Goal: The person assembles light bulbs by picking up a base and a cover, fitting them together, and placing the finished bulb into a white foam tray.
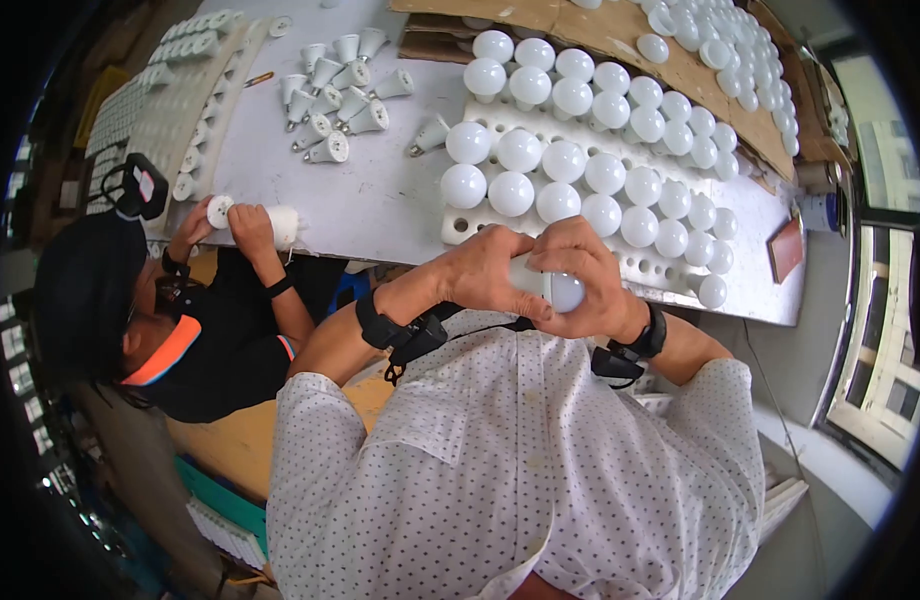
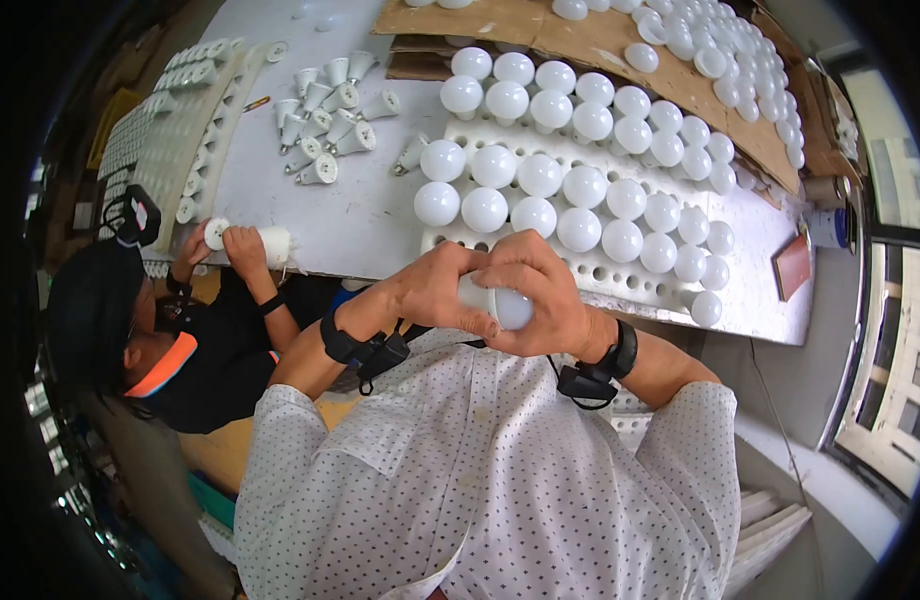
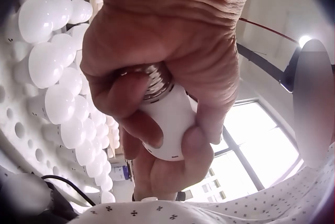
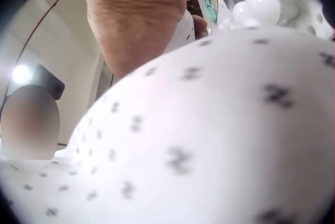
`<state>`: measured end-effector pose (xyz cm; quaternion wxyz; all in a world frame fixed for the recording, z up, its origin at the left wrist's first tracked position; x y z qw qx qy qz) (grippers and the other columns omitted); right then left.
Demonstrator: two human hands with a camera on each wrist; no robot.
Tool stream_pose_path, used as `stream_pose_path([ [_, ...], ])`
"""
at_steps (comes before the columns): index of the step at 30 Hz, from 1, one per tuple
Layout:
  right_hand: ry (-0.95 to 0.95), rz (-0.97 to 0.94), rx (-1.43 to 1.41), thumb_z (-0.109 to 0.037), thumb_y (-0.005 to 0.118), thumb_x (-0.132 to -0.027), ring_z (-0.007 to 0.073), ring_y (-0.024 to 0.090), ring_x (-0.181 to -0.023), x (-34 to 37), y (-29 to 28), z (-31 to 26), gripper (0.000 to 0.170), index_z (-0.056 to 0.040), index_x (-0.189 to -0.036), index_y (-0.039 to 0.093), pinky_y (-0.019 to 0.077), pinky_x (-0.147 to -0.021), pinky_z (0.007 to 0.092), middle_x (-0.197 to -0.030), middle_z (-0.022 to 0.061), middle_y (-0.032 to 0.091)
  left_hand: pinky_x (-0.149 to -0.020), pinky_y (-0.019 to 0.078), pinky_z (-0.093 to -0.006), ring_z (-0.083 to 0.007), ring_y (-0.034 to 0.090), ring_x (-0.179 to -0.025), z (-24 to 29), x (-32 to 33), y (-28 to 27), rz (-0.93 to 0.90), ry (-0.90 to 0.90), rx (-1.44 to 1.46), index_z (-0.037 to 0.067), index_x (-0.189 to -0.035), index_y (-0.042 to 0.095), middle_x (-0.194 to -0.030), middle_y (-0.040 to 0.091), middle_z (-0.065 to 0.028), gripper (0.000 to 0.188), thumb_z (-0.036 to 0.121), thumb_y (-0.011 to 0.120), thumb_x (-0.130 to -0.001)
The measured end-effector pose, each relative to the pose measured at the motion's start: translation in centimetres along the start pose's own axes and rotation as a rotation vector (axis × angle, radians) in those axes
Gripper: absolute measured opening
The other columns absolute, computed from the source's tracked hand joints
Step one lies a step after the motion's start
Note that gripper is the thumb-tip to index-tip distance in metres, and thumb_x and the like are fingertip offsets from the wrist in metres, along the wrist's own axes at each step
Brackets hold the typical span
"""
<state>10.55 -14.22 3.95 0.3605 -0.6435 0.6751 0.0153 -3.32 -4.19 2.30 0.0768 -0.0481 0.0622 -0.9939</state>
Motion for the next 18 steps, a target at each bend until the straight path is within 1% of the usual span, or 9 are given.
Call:
stream_pose_path([
  [4, -0.043, 0.068, -0.007, -0.008, 0.070, -0.054, 0.0243, 0.051, -0.080, 0.3, -0.8, -0.5, 0.038, -0.0059, -0.088, 0.056, 0.0436, -0.067, 0.0338, -0.093, 0.0096, 0.050, -0.072, 0.0480, -0.0312, -0.0245, 0.064, -0.079, 0.8, -0.7, 0.0, -0.029, 0.029, -0.099, -0.008, -0.095, 0.059, -0.082, 0.064, -0.0193, 0.065, 0.045, 0.075, -0.061],
  [7, 0.145, 0.064, 0.033, -0.008, 0.070, -0.055, 0.0270, 0.050, -0.086, 1.2, -1.3, -0.1, 0.044, -0.0055, -0.096, 0.052, 0.0433, -0.074, 0.0359, -0.095, 0.0109, 0.049, -0.071, 0.0481, -0.0318, -0.0262, 0.063, -0.079, 0.0, -2.2, 0.2, -0.120, -0.221, 0.061, -0.009, -0.095, 0.059, -0.080, 0.064, -0.0202, 0.067, 0.048, 0.074, -0.063],
  [8, 0.248, 0.069, 0.037, -0.007, 0.069, -0.055, 0.0279, 0.050, -0.088, 1.6, -1.4, 0.0, 0.047, -0.0054, -0.099, 0.051, 0.0429, -0.077, 0.0366, -0.097, 0.0116, 0.049, -0.071, 0.0481, -0.0318, -0.0262, 0.063, -0.079, -0.6, -2.8, 0.6, -0.141, -0.213, 0.063, -0.009, -0.095, 0.059, -0.080, 0.064, -0.0202, 0.067, 0.048, 0.074, -0.063],
  [10, 0.289, 0.017, 0.034, -0.006, 0.070, -0.056, 0.0297, 0.049, -0.093, 3.1, -2.6, -0.2, 0.050, -0.0050, -0.102, 0.048, 0.0418, -0.082, 0.0374, -0.100, 0.0132, 0.047, -0.070, 0.0482, -0.0315, -0.0253, 0.064, -0.079, -1.5, -3.8, 1.2, -0.041, -0.051, -0.116, -0.006, -0.097, 0.060, -0.082, 0.065, -0.0175, 0.065, 0.048, 0.073, -0.064],
  [12, 0.396, 0.266, 0.100, -0.005, 0.071, -0.057, 0.0305, 0.049, -0.094, 5.2, -5.3, -0.8, 0.048, -0.0048, -0.099, 0.048, 0.0423, -0.083, 0.0367, -0.102, 0.0145, 0.046, -0.070, 0.0484, -0.0302, -0.0239, 0.064, -0.079, -0.7, -3.5, 1.2, -0.027, -0.057, -0.159, -0.003, -0.101, 0.060, -0.085, 0.065, -0.0155, 0.059, 0.042, 0.075, -0.065],
  [14, 0.518, 0.513, 0.402, -0.005, 0.073, -0.057, 0.0319, 0.049, -0.095, 9.0, -9.0, -0.7, 0.049, -0.0049, -0.099, 0.048, 0.0432, -0.083, 0.0373, -0.104, 0.0163, 0.046, -0.069, 0.0484, -0.0273, -0.0197, 0.064, -0.080, -1.1, -2.6, -0.1, 0.238, -0.126, -0.076, -0.002, -0.103, 0.060, -0.089, 0.066, -0.0151, 0.050, 0.031, 0.074, -0.069],
  [15, 0.602, 0.465, 0.656, -0.006, 0.073, -0.057, 0.0324, 0.050, -0.095, 10.9, -10.7, -0.5, 0.049, -0.0049, -0.100, 0.049, 0.0437, -0.083, 0.0382, -0.106, 0.0168, 0.045, -0.065, 0.0458, -0.0207, -0.0101, 0.061, -0.081, -2.4, -2.1, -0.9, 0.206, -0.211, 0.058, -0.001, -0.107, 0.058, -0.096, 0.065, -0.0093, 0.036, 0.013, 0.068, -0.075],
  [16, 0.688, 0.408, 0.907, -0.006, 0.073, -0.058, 0.0328, 0.050, -0.095, 12.6, -11.9, -0.2, 0.049, -0.0048, -0.101, 0.049, 0.0442, -0.083, 0.0390, -0.108, 0.0173, 0.045, -0.065, 0.0458, -0.0207, -0.0101, 0.061, -0.081, -2.8, -1.9, -1.2, 0.194, -0.216, 0.060, -0.001, -0.107, 0.058, -0.096, 0.065, -0.0093, 0.036, 0.013, 0.068, -0.075],
  [18, 0.777, 0.363, 0.943, -0.007, 0.073, -0.059, 0.0332, 0.049, -0.097, 15.6, -12.7, 2.1, 0.050, -0.0050, -0.103, 0.050, 0.0443, -0.083, 0.0399, -0.111, 0.0176, 0.044, -0.063, 0.0457, -0.0202, -0.0062, 0.059, -0.074, -3.2, -2.2, -1.9, 0.247, -0.215, -0.073, 0.000, -0.102, 0.060, -0.092, 0.066, -0.0068, 0.030, 0.011, 0.066, -0.076],
])
Point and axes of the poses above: each hand's wrist, its own x-axis away from the middle knuckle, its own y-axis out of the palm, z = x × y, the point moved 1 cm from there along -x, towards the middle knuckle
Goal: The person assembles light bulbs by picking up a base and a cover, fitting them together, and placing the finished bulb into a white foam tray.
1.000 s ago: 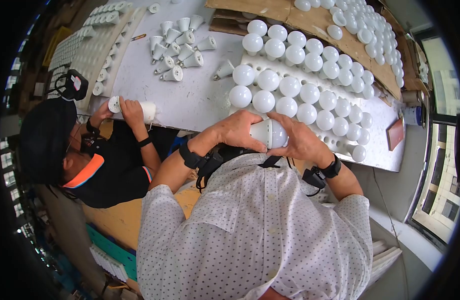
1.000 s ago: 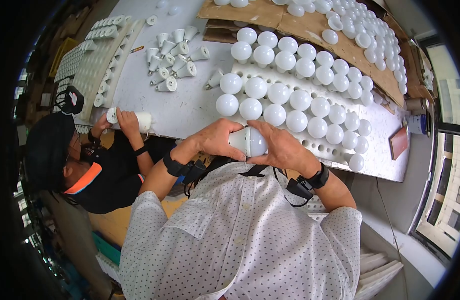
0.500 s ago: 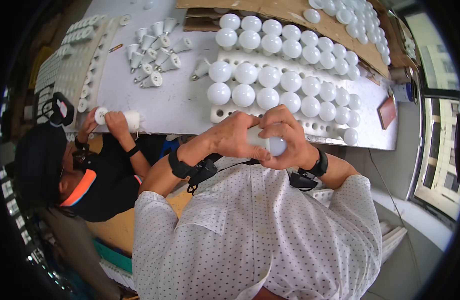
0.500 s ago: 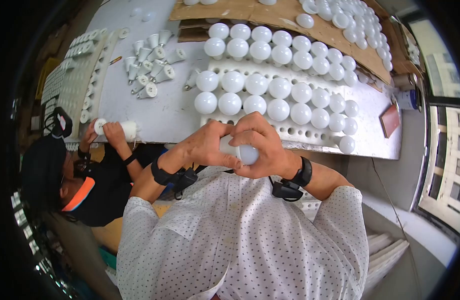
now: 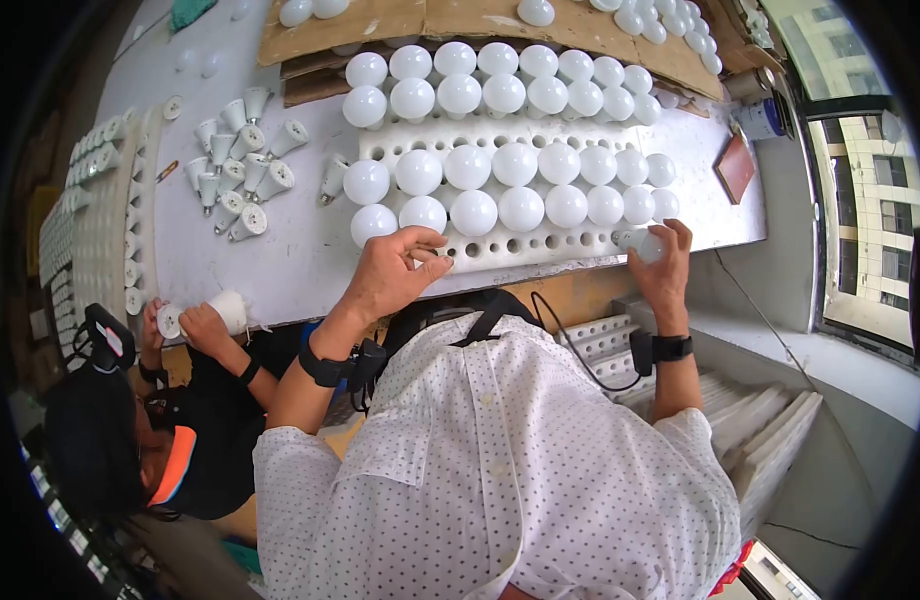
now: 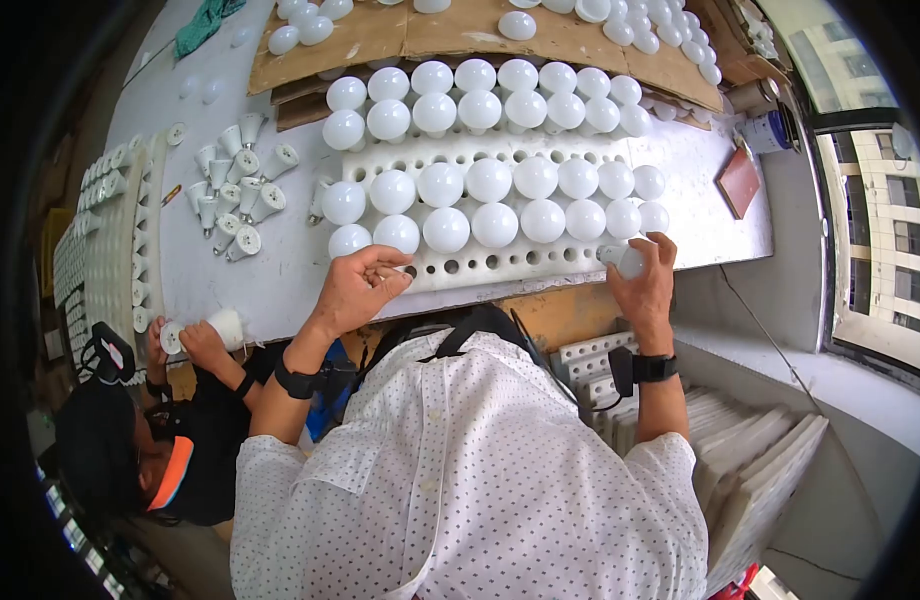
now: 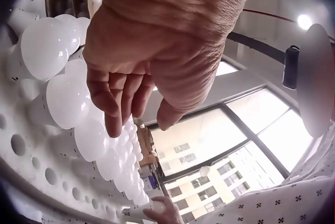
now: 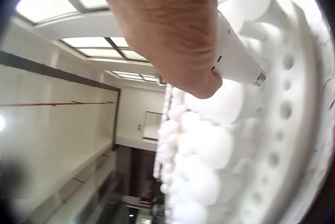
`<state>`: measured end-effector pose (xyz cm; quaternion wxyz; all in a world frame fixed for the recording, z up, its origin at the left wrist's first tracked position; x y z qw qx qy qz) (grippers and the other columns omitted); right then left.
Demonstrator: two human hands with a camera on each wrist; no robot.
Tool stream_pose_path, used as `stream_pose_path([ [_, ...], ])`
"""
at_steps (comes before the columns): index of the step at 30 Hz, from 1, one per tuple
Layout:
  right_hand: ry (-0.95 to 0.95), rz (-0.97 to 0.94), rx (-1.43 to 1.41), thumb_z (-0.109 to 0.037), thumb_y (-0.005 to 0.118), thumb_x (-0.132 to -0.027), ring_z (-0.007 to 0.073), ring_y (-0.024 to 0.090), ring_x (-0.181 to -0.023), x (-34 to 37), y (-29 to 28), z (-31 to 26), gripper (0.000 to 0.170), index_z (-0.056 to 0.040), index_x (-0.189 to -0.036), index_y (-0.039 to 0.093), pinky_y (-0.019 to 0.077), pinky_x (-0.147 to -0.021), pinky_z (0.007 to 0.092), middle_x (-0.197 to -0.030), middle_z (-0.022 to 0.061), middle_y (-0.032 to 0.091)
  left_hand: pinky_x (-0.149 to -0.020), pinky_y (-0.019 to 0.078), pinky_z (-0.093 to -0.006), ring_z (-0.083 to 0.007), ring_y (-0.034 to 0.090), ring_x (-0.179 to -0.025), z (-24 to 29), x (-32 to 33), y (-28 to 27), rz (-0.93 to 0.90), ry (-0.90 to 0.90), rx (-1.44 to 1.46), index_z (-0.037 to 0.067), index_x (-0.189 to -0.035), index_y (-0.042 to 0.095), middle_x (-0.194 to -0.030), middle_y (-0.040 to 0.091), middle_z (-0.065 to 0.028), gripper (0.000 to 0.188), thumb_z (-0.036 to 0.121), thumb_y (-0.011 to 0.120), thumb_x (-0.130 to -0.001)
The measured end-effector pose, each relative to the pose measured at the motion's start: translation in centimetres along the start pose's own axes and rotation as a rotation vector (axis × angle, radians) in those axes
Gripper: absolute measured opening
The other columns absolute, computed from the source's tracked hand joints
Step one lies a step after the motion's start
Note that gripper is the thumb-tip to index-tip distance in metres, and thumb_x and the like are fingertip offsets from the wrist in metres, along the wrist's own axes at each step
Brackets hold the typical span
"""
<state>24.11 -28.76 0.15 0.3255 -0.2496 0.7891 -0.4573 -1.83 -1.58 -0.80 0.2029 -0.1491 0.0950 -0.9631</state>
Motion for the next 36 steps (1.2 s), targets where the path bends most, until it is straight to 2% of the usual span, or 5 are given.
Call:
stream_pose_path([
  [14, -0.223, -0.082, -0.276, -0.012, 0.066, -0.074, 0.0250, 0.061, -0.082, -17.1, 2.9, -7.6, 0.032, -0.0058, -0.104, 0.056, 0.0489, -0.066, 0.0309, -0.096, 0.0112, 0.059, -0.066, 0.0480, -0.0216, -0.0066, 0.059, -0.071, -1.0, 0.7, -1.4, 0.142, -0.084, 0.033, 0.000, -0.097, 0.063, -0.081, 0.065, -0.0049, 0.020, 0.008, 0.064, -0.079],
  [21, -0.337, -0.049, 0.076, -0.032, 0.069, -0.069, 0.0367, 0.050, -0.107, -34.3, 16.8, -1.4, 0.061, -0.0066, -0.121, 0.049, 0.0407, -0.092, 0.0409, -0.118, 0.0219, 0.051, -0.065, 0.0458, -0.0211, -0.0070, 0.056, -0.069, -5.7, 6.1, -4.4, 0.665, -0.176, -0.018, 0.001, -0.100, 0.062, -0.083, 0.065, -0.0063, 0.021, 0.008, 0.059, -0.081],
  [30, -0.218, -0.142, 0.167, -0.033, 0.067, -0.072, 0.0347, 0.058, -0.094, -34.5, 15.6, -3.5, 0.067, -0.0079, -0.128, 0.040, 0.0460, -0.084, 0.0401, -0.110, 0.0232, 0.055, -0.085, 0.0451, -0.0376, -0.0339, 0.053, -0.105, -18.4, 8.8, -13.1, 1.065, -0.358, -0.728, 0.001, -0.118, 0.047, -0.116, 0.054, -0.0197, 0.040, -0.003, 0.048, -0.078],
  [33, 0.285, -0.290, -1.136, -0.021, 0.058, -0.084, 0.0223, 0.059, -0.085, -31.3, 12.6, -1.9, 0.052, -0.0096, -0.130, 0.036, 0.0496, -0.072, 0.0291, -0.109, 0.0103, 0.053, -0.090, 0.0424, -0.0381, -0.0337, 0.046, -0.114, -19.4, 6.8, -15.2, 0.835, -0.350, -1.022, 0.000, -0.118, 0.044, -0.127, 0.045, -0.0193, 0.037, -0.001, 0.044, -0.081],
  [36, 0.221, -0.453, -1.489, -0.018, 0.058, -0.083, 0.0204, 0.059, -0.086, -24.5, 8.7, -2.7, 0.058, -0.0073, -0.132, 0.031, 0.0502, -0.068, 0.0287, -0.114, 0.0112, 0.051, -0.093, 0.0405, -0.0391, -0.0330, 0.043, -0.117, -22.3, 6.1, -16.3, 0.715, -0.283, -1.068, -0.002, -0.114, 0.045, -0.129, 0.042, -0.0193, 0.032, 0.001, 0.040, -0.082],
])
Point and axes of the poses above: each hand's wrist, its own x-axis away from the middle knuckle, its own y-axis out of the palm, z = x × y, the point moved 1 cm from there along -x, towards the middle knuckle
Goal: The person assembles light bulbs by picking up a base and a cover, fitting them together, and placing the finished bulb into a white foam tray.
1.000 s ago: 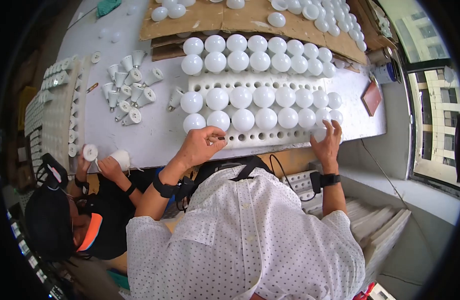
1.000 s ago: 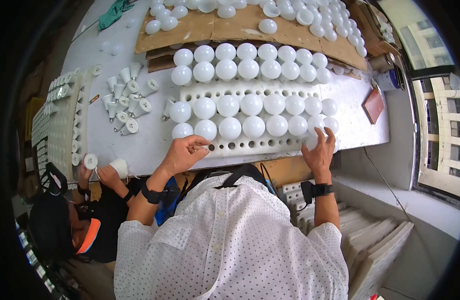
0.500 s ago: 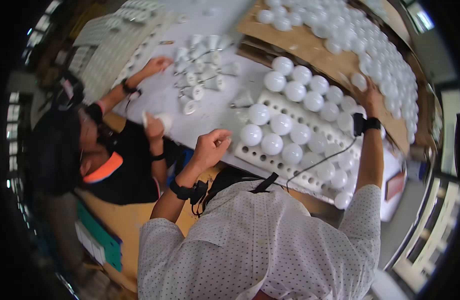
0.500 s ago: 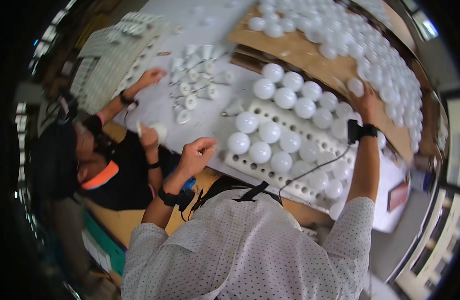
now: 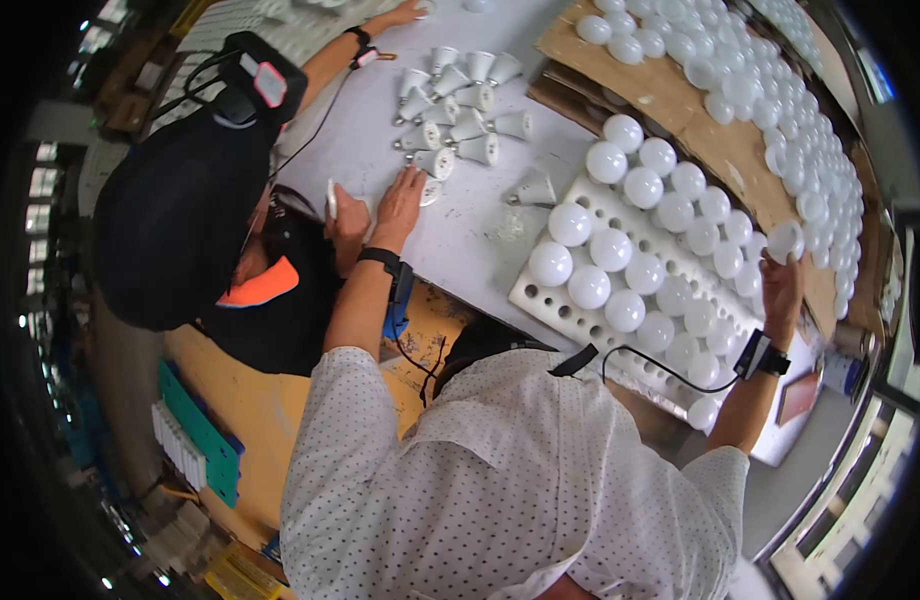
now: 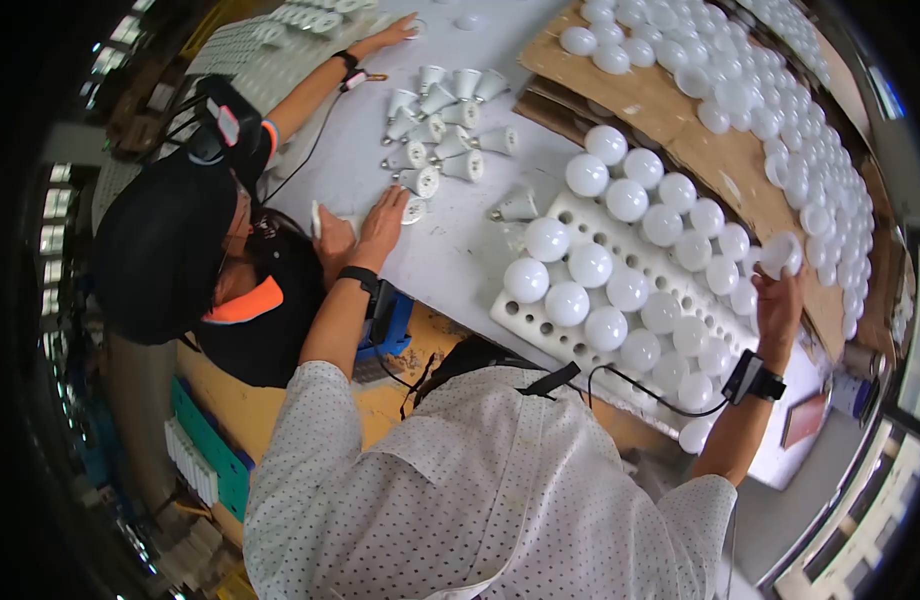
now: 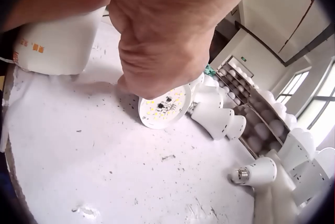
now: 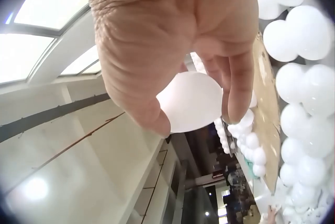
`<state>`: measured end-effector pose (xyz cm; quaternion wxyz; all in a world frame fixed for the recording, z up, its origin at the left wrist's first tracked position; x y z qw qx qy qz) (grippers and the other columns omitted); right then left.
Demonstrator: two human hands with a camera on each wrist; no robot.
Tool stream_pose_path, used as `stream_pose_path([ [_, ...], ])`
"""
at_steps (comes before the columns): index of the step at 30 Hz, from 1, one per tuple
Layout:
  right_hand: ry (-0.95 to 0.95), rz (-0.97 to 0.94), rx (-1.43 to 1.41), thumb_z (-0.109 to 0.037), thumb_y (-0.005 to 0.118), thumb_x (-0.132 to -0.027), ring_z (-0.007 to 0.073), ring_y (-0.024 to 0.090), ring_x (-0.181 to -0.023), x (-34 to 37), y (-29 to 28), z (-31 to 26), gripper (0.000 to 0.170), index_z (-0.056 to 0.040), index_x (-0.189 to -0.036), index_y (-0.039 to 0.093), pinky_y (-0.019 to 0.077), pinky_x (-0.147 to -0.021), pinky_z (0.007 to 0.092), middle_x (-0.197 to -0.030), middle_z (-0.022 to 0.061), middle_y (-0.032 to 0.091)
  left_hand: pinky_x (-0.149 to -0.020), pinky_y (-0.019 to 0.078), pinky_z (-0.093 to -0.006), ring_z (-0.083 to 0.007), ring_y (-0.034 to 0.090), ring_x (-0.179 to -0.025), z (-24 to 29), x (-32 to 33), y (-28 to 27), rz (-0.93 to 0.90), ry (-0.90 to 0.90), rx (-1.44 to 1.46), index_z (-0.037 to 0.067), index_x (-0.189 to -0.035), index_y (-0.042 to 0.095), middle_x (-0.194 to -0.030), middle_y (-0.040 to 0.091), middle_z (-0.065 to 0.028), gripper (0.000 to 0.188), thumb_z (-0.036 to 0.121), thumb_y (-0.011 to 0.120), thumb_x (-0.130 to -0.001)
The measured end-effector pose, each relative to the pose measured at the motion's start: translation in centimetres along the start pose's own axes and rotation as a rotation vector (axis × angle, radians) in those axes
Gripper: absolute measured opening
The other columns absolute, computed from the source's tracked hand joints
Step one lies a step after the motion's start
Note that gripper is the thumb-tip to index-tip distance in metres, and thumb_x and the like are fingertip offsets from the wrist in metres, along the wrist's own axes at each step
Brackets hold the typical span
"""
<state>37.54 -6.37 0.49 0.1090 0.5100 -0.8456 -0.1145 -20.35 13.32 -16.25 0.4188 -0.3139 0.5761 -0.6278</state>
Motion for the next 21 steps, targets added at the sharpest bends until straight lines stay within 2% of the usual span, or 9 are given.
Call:
stream_pose_path([
  [2, 0.033, -0.018, 0.107, -0.019, 0.062, -0.079, 0.0206, 0.059, -0.083, 4.9, 2.9, -0.3, 0.064, -0.0058, -0.132, 0.029, 0.0503, -0.066, 0.0283, -0.114, 0.0119, 0.052, -0.093, 0.0393, -0.0393, -0.0343, 0.044, -0.115, 0.1, -0.3, -0.5, -0.016, 0.099, 0.023, -0.003, -0.110, 0.046, -0.126, 0.045, -0.0203, 0.028, 0.001, 0.042, -0.082],
  [6, 0.086, -0.009, 0.281, -0.017, 0.066, -0.067, 0.0218, 0.061, -0.078, 11.7, 7.7, 0.6, 0.074, -0.0052, -0.130, 0.031, 0.0510, -0.062, 0.0269, -0.112, 0.0139, 0.053, -0.091, 0.0389, -0.0400, -0.0361, 0.046, -0.111, 2.9, 0.2, -1.0, -0.119, 0.164, 0.085, -0.002, -0.103, 0.046, -0.121, 0.048, -0.0223, 0.036, 0.004, 0.062, -0.071],
  [9, 0.150, -0.077, 0.263, -0.019, 0.072, -0.062, 0.0215, 0.063, -0.075, 14.4, 9.0, 2.1, 0.076, -0.0068, -0.127, 0.034, 0.0520, -0.059, 0.0269, -0.110, 0.0141, 0.054, -0.086, 0.0438, -0.0392, -0.0381, 0.053, -0.101, 5.5, 0.1, -2.2, -0.354, 0.128, 0.184, -0.003, -0.108, 0.047, -0.112, 0.054, -0.0239, 0.048, 0.007, 0.070, -0.066],
  [13, 0.170, -0.146, 0.138, -0.026, 0.078, -0.061, 0.0217, 0.062, -0.083, 15.9, 11.5, 2.9, 0.075, -0.0097, -0.120, 0.035, 0.0527, -0.066, 0.0289, -0.115, 0.0153, 0.052, -0.080, 0.0464, -0.0388, -0.0326, 0.058, -0.094, 6.3, 1.5, -0.3, -0.110, 0.010, 0.304, -0.003, -0.113, 0.048, -0.110, 0.057, -0.0214, 0.052, 0.008, 0.070, -0.067],
  [15, 0.173, -0.161, 0.125, -0.025, 0.078, -0.061, 0.0219, 0.061, -0.085, 16.0, 12.1, 3.1, 0.075, -0.0098, -0.121, 0.035, 0.0520, -0.070, 0.0297, -0.115, 0.0151, 0.052, -0.074, 0.0490, -0.0343, -0.0236, 0.061, -0.089, 8.2, 2.3, -3.6, -0.068, -0.295, 0.737, -0.003, -0.117, 0.048, -0.112, 0.058, -0.0177, 0.054, 0.008, 0.068, -0.068],
  [16, 0.182, -0.179, 0.108, -0.023, 0.077, -0.061, 0.0221, 0.061, -0.087, 16.1, 12.6, 3.3, 0.075, -0.0100, -0.122, 0.035, 0.0513, -0.073, 0.0305, -0.116, 0.0149, 0.051, -0.074, 0.0490, -0.0343, -0.0236, 0.061, -0.089, 9.0, 2.9, -4.6, -0.064, -0.303, 0.737, -0.003, -0.117, 0.048, -0.112, 0.058, -0.0177, 0.054, 0.008, 0.068, -0.068],
  [18, 0.226, -0.203, 0.107, -0.018, 0.076, -0.060, 0.0207, 0.060, -0.089, 15.9, 13.8, 3.2, 0.076, -0.0092, -0.124, 0.035, 0.0492, -0.078, 0.0302, -0.116, 0.0133, 0.052, -0.069, 0.0493, -0.0279, -0.0161, 0.061, -0.087, 10.9, 4.3, -6.5, -0.292, -0.287, 1.651, -0.003, -0.118, 0.048, -0.112, 0.059, -0.0142, 0.054, 0.009, 0.066, -0.068],
  [20, 0.211, -0.302, 0.186, -0.015, 0.074, -0.060, 0.0190, 0.056, -0.097, 15.4, 14.6, 4.1, 0.076, -0.0080, -0.125, 0.036, 0.0470, -0.082, 0.0303, -0.115, 0.0113, 0.052, -0.068, 0.0485, -0.0242, -0.0140, 0.060, -0.088, 15.0, 4.7, -10.7, -0.478, -0.159, 1.833, -0.004, -0.113, 0.051, -0.112, 0.059, -0.0142, 0.050, 0.011, 0.067, -0.067],
  [21, 0.190, -0.345, 0.184, -0.012, 0.073, -0.059, 0.0181, 0.051, -0.105, 15.2, 15.3, 4.5, 0.076, -0.0072, -0.125, 0.037, 0.0429, -0.088, 0.0312, -0.114, 0.0096, 0.052, -0.071, 0.0479, -0.0255, -0.0139, 0.059, -0.089, 16.5, 4.9, -11.6, -0.611, -0.118, 1.735, -0.004, -0.111, 0.053, -0.111, 0.059, -0.0134, 0.051, 0.012, 0.069, -0.066],
])
Point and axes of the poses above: each hand's wrist, its own x-axis away from the middle knuckle, its own y-axis out of the palm, z = x × y, the point moved 1 cm from there along -x, towards the middle knuckle
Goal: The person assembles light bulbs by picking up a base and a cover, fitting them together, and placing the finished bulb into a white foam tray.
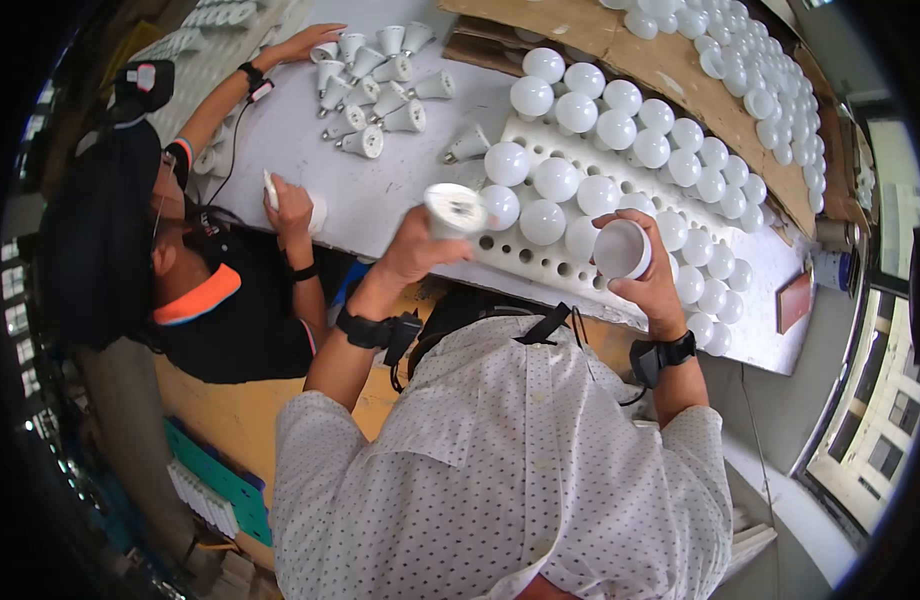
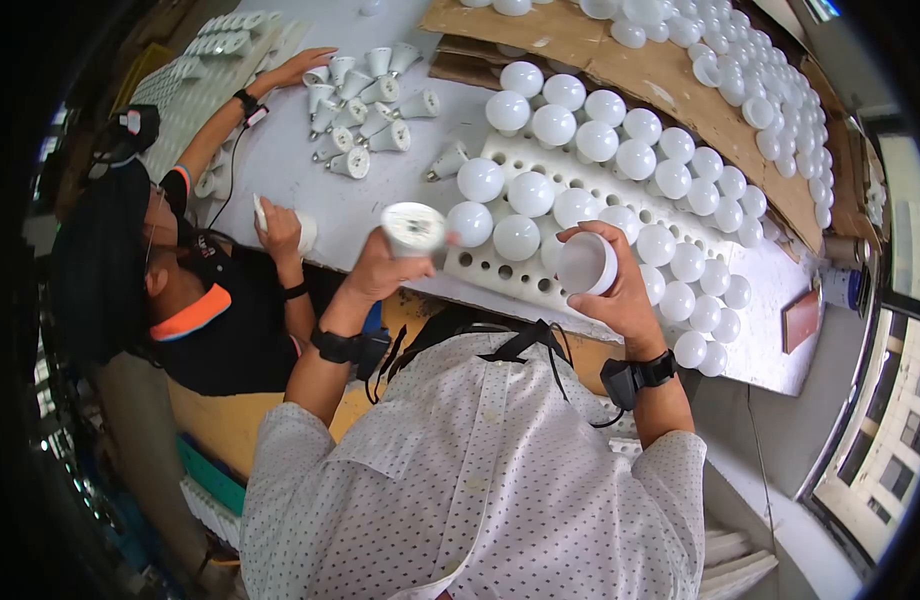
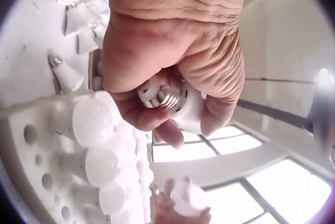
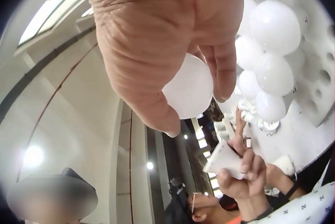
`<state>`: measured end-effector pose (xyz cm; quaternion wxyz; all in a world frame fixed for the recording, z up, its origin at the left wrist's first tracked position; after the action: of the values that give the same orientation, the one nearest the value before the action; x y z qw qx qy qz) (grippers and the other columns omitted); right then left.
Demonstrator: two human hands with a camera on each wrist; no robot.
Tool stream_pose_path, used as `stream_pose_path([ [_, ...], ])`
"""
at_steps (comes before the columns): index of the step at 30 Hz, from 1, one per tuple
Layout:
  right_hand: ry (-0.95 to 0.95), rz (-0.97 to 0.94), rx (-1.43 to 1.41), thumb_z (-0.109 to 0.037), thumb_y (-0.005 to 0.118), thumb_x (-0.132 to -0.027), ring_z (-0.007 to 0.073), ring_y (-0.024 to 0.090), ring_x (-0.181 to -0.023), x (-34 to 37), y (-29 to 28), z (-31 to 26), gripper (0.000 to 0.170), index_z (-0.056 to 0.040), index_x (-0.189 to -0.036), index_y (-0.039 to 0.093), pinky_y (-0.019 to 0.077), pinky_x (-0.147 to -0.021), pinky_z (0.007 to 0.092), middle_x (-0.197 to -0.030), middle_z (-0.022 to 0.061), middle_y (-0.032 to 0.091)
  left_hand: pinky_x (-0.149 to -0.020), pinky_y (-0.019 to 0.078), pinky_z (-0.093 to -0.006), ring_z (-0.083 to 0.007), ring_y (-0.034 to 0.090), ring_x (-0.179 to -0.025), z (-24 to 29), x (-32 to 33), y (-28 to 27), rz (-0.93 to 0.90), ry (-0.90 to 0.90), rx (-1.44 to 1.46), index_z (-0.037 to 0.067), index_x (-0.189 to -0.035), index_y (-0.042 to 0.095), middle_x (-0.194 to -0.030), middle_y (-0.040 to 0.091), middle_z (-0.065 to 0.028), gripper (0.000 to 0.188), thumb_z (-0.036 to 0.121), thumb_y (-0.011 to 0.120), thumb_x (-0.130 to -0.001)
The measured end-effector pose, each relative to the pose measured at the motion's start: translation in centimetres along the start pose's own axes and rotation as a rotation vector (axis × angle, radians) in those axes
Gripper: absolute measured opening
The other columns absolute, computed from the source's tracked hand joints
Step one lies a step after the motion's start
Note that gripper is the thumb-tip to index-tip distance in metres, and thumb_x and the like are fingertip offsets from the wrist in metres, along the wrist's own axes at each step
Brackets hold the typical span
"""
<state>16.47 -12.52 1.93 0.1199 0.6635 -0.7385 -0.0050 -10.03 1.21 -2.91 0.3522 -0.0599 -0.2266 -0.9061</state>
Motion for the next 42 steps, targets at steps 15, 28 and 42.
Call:
stream_pose_path([
  [15, -0.144, -0.330, 0.578, -0.012, 0.079, -0.059, 0.0215, 0.052, -0.105, -1.2, 3.0, -0.7, 0.074, -0.0051, -0.122, 0.042, 0.0401, -0.091, 0.0332, -0.114, 0.0101, 0.053, -0.083, 0.0435, -0.0288, -0.0154, 0.057, -0.092, 1.6, -0.9, 5.5, -0.335, 0.032, -0.544, 0.001, -0.108, 0.057, -0.099, 0.063, -0.0086, 0.058, 0.022, 0.079, -0.059],
  [28, -0.122, -0.416, 0.888, -0.021, 0.079, -0.061, 0.0367, 0.055, -0.096, -0.8, 3.8, -1.5, 0.081, -0.0031, -0.127, 0.036, 0.0450, -0.082, 0.0392, -0.108, 0.0196, 0.053, -0.070, 0.0473, -0.0295, -0.0174, 0.061, -0.076, 2.0, -1.2, 7.0, -0.318, 0.008, -0.791, -0.001, -0.090, 0.061, -0.081, 0.064, -0.0116, 0.046, 0.023, 0.080, -0.055],
  [42, -0.635, -0.164, 0.636, -0.011, 0.079, -0.057, 0.0299, 0.048, -0.100, 0.9, 4.8, 0.8, 0.062, -0.0049, -0.112, 0.049, 0.0428, -0.082, 0.0391, -0.109, 0.0127, 0.049, -0.073, 0.0494, -0.0308, -0.0215, 0.064, -0.080, 3.7, -0.6, 9.8, -0.410, 0.206, -0.749, -0.002, -0.095, 0.061, -0.087, 0.065, -0.0158, 0.050, 0.025, 0.080, -0.056],
])
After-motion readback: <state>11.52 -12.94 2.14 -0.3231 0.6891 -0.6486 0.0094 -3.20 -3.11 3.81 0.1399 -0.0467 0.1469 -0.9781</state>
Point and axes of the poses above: each hand's wrist, its own x-axis away from the middle knuckle, its own y-axis out of the palm, z = x × y, the point moved 1 cm from there along -x, towards the middle knuckle
